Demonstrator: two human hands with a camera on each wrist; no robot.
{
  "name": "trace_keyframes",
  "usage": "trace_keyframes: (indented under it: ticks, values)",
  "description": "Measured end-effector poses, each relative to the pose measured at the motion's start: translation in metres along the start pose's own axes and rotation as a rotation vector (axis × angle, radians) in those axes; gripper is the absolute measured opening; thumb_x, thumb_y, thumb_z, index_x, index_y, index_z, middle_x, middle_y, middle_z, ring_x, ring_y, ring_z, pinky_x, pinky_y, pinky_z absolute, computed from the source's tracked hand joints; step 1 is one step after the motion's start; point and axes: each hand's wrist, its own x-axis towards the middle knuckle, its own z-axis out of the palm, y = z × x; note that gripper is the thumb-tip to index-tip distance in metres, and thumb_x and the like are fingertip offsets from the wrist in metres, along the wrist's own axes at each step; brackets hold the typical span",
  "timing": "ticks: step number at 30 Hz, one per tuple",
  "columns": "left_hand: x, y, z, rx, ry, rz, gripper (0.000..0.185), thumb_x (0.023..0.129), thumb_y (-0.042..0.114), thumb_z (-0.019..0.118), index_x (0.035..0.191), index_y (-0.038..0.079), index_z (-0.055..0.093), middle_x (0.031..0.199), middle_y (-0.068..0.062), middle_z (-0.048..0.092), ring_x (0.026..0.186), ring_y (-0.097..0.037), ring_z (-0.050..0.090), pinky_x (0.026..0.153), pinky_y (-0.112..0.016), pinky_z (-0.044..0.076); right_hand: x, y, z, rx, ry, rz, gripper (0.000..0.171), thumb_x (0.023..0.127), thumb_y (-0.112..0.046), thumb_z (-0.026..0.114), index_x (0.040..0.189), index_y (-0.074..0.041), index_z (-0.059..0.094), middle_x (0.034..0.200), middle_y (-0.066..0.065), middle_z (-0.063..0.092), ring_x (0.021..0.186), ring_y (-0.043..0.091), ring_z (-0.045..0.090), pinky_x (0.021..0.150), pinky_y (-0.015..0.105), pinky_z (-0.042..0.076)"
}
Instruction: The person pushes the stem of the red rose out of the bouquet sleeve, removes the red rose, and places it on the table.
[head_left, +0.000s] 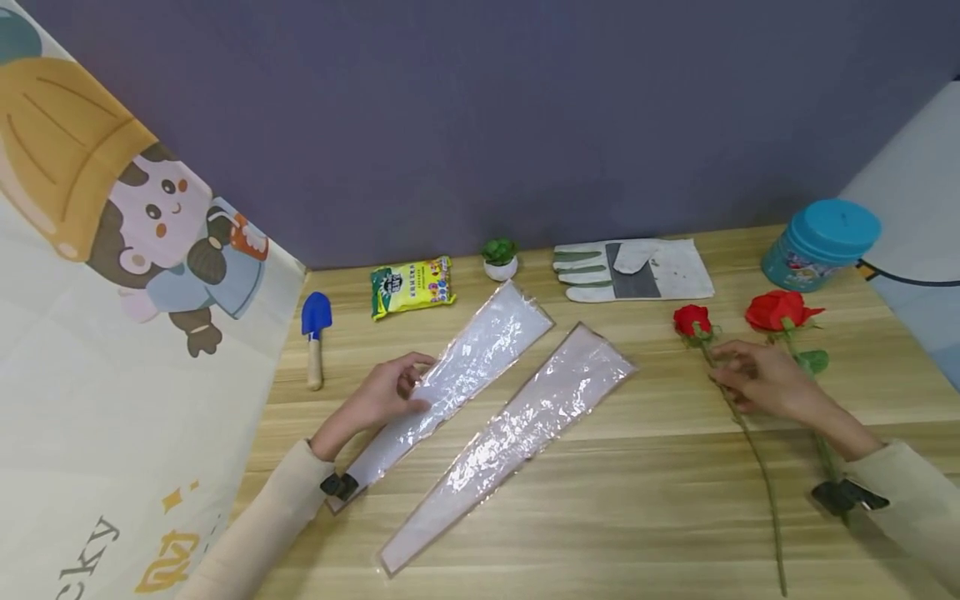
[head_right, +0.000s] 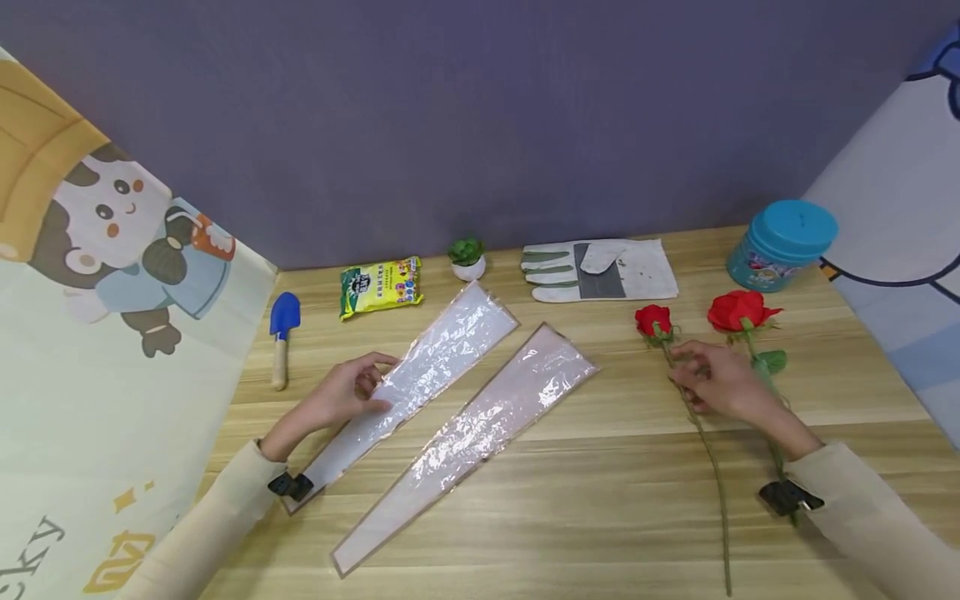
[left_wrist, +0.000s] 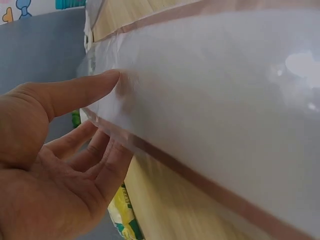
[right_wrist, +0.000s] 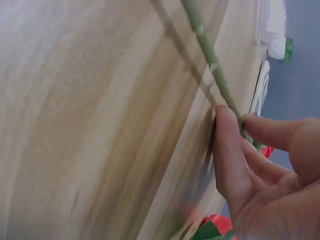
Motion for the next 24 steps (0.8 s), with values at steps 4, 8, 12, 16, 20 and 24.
trace_keyframes:
  ticks: [4,8,12,16,20,24]
  values:
    - [-0.001,0.0,-0.001,0.015,0.003,-0.001,0.067,0.079,0.003,0.086,0.141,0.005,0.059,0.102,-0.013,0.072,0.083,-0.017,0.067,0.076,-0.028,0.062,0.001,-0.001,-0.001,0.011,0.003,0.015,0.051,0.106,-0.027,0.061,0.141,0.009,0.051,0.103,0.019,0.075,0.073,0.009,0.069,0.058,0.029,0.064]
    - [-0.002,0.0,-0.002,0.021,0.012,0.016,0.065,0.08,0.003,0.086,0.14,0.003,0.06,0.106,-0.015,0.072,0.088,-0.021,0.07,0.078,-0.03,0.064,0.0,-0.002,-0.007,0.006,0.007,0.014,0.05,0.107,-0.028,0.06,0.14,0.008,0.052,0.108,0.023,0.073,0.075,0.01,0.069,0.06,0.031,0.065]
    - [-0.005,0.0,-0.002,0.061,0.05,0.048,0.065,0.081,0.003,0.085,0.14,0.001,0.059,0.116,-0.019,0.072,0.099,-0.03,0.072,0.087,-0.041,0.065,-0.004,-0.007,-0.013,-0.047,0.051,-0.039,0.046,0.106,-0.027,0.062,0.138,0.005,0.055,0.115,0.027,0.07,0.077,0.013,0.071,0.058,0.03,0.063]
    - [-0.01,0.008,-0.003,0.139,0.122,0.094,0.064,0.084,0.007,0.083,0.143,0.002,0.057,0.127,-0.021,0.069,0.109,-0.036,0.07,0.095,-0.049,0.063,-0.007,-0.021,-0.019,-0.116,0.133,-0.136,0.041,0.103,-0.024,0.066,0.133,0.003,0.061,0.114,0.025,0.071,0.083,0.014,0.071,0.06,0.024,0.059]
    - [-0.013,0.023,-0.005,0.22,0.184,0.174,0.062,0.09,0.012,0.08,0.146,0.007,0.055,0.141,-0.017,0.063,0.126,-0.036,0.064,0.107,-0.051,0.057,-0.01,-0.044,-0.021,-0.225,0.215,-0.241,0.033,0.098,-0.017,0.073,0.126,-0.001,0.067,0.105,0.017,0.076,0.086,0.021,0.073,0.062,0.02,0.055]
    - [-0.011,0.038,-0.005,0.349,0.213,0.303,0.067,0.093,0.023,0.079,0.152,0.01,0.05,0.154,-0.013,0.054,0.142,-0.032,0.054,0.12,-0.049,0.047,-0.013,-0.076,-0.017,-0.325,0.239,-0.302,0.033,0.096,-0.02,0.075,0.125,-0.004,0.068,0.109,0.013,0.077,0.091,0.03,0.074,0.066,0.034,0.063]
